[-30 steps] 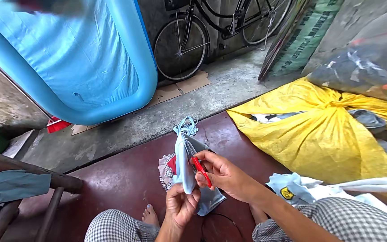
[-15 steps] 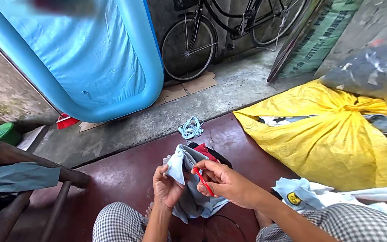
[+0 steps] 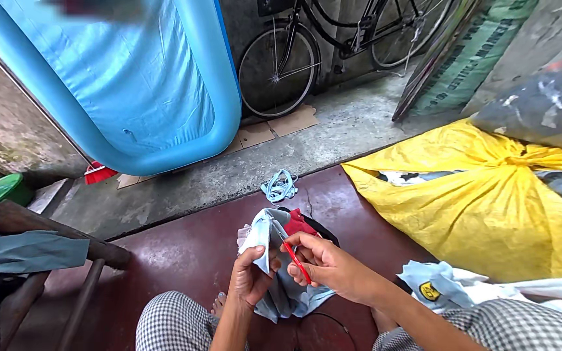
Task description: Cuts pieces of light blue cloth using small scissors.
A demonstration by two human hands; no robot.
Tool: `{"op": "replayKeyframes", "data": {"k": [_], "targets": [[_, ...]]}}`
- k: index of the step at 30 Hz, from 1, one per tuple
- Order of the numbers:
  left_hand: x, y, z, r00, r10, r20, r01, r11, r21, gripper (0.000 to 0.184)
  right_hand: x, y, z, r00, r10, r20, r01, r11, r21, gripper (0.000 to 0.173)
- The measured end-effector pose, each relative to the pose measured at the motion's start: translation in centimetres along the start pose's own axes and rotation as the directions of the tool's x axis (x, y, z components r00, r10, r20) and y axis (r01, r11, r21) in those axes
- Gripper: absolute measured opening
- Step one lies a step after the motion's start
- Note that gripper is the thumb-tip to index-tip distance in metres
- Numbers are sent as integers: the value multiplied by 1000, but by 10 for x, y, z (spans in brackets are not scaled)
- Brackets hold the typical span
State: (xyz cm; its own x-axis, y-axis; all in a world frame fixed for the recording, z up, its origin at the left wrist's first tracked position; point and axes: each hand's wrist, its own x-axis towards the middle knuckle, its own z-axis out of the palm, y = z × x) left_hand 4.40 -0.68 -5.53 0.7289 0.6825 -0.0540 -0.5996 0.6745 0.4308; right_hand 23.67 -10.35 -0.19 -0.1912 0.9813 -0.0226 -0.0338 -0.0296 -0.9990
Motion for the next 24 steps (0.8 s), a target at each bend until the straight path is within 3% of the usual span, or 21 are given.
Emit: {"op": "replayKeyframes", "data": {"k": [3, 5, 9, 12, 16, 20, 24], "targets": [[3, 3, 9, 957, 190, -217, -155, 974, 168, 29, 0, 2, 3, 1000, 13, -16, -12, 1000, 26, 39], [5, 4, 16, 920, 245, -305, -198, 964, 178, 25, -2, 5, 8, 999, 37, -18, -36, 999, 34, 40], [7, 3, 28, 882, 152, -445, -167, 986, 5, 14, -4, 13, 21, 997, 70, -40, -68, 995, 68, 41], [8, -1, 27, 896, 59, -439, -103, 992, -75, 13, -7, 19, 28, 994, 86, -71, -78, 991, 106, 38], [7, -5, 28, 887, 65, -456, -87, 996, -26, 13, -8, 17, 30, 987, 106, -121, -87, 984, 154, 36], [6, -4, 28, 906, 163, -390, -107, 981, 162, 15, -8, 12, 27, 978, 129, -165, -99, 979, 176, 33], [3, 2, 28, 912, 318, -258, -183, 880, 438, 32, -7, 8, 19, 966, 133, -223, -95, 980, 174, 35]]}}
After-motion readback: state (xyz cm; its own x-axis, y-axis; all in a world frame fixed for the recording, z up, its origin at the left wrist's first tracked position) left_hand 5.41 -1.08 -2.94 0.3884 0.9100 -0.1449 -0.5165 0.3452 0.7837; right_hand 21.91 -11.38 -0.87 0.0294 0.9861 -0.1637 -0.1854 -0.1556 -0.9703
